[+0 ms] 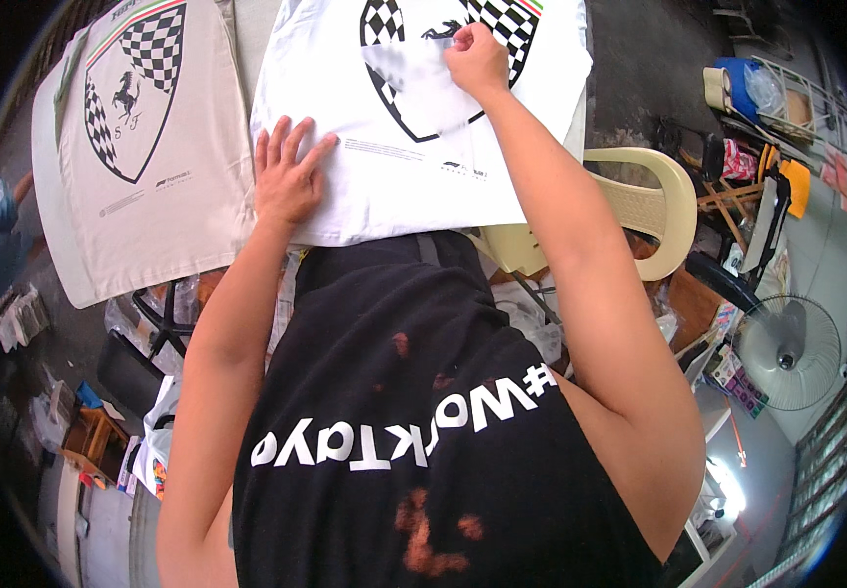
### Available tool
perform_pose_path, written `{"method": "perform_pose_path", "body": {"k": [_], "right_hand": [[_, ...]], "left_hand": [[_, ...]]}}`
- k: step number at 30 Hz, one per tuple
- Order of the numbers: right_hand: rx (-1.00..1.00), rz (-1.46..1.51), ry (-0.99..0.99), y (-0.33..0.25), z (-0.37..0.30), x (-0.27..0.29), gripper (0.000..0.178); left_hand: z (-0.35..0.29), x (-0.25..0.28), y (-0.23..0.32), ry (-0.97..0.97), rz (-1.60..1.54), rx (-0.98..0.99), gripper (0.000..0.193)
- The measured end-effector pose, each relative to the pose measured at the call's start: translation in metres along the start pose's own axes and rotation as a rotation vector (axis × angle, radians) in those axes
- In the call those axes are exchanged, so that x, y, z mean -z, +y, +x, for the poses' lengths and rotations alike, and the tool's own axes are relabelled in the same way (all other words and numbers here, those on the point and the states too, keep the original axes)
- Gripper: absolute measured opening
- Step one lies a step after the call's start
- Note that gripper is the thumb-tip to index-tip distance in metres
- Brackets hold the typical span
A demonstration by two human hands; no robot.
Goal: The person aligns a black shirt on a heat press, checks a computer screen, operates a digital printing machine, peels a transfer film from a logo on a white shirt, and places the white shirt onto the heat press.
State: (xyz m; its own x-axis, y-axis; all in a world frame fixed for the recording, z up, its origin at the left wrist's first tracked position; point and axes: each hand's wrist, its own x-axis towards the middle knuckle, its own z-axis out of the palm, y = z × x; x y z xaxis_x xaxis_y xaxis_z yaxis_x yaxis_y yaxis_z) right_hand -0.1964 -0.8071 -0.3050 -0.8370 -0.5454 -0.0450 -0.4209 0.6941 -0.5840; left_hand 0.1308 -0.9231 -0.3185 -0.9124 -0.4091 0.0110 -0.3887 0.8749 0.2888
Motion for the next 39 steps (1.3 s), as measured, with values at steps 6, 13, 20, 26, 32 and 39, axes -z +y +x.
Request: {"method": "perform_pose_path", "body": {"k": [6, 13, 20, 26, 32, 39], "right_hand": [[0.013, -0.092, 0.034, 0.024, 0.04, 0.012, 0.02], [-0.098, -0.252, 0.176, 0.089, 0.104, 0.041, 0.034], [-0.431, -0.68, 0.172, 0.155, 0.111, 0.228, 0.044], [-0.51, -0.511, 0.286, 0.177, 0.035, 0.301, 0.032], [0.355, -0.259, -0.175, 0.081, -0.07, 0.116, 0.101], [0.569, -0.159, -0.113, 0.092, -0.032, 0.068, 0.036]], "left_hand": [[0.001, 0.001, 0.0, 0.005, -0.023, 0.001, 0.063], [0.005, 0.002, -0.003, -0.018, -0.019, -0.024, 0.06], [-0.002, 0.003, 0.001, -0.027, -0.001, 0.013, 0.064], [0.002, 0.007, 0.003, 0.04, -0.062, -0.028, 0.06], [0.003, 0.004, 0.0, 0.062, -0.007, -0.058, 0.054], [0.006, 0.005, 0.002, 0.103, -0.003, -0.075, 0.053]]}}
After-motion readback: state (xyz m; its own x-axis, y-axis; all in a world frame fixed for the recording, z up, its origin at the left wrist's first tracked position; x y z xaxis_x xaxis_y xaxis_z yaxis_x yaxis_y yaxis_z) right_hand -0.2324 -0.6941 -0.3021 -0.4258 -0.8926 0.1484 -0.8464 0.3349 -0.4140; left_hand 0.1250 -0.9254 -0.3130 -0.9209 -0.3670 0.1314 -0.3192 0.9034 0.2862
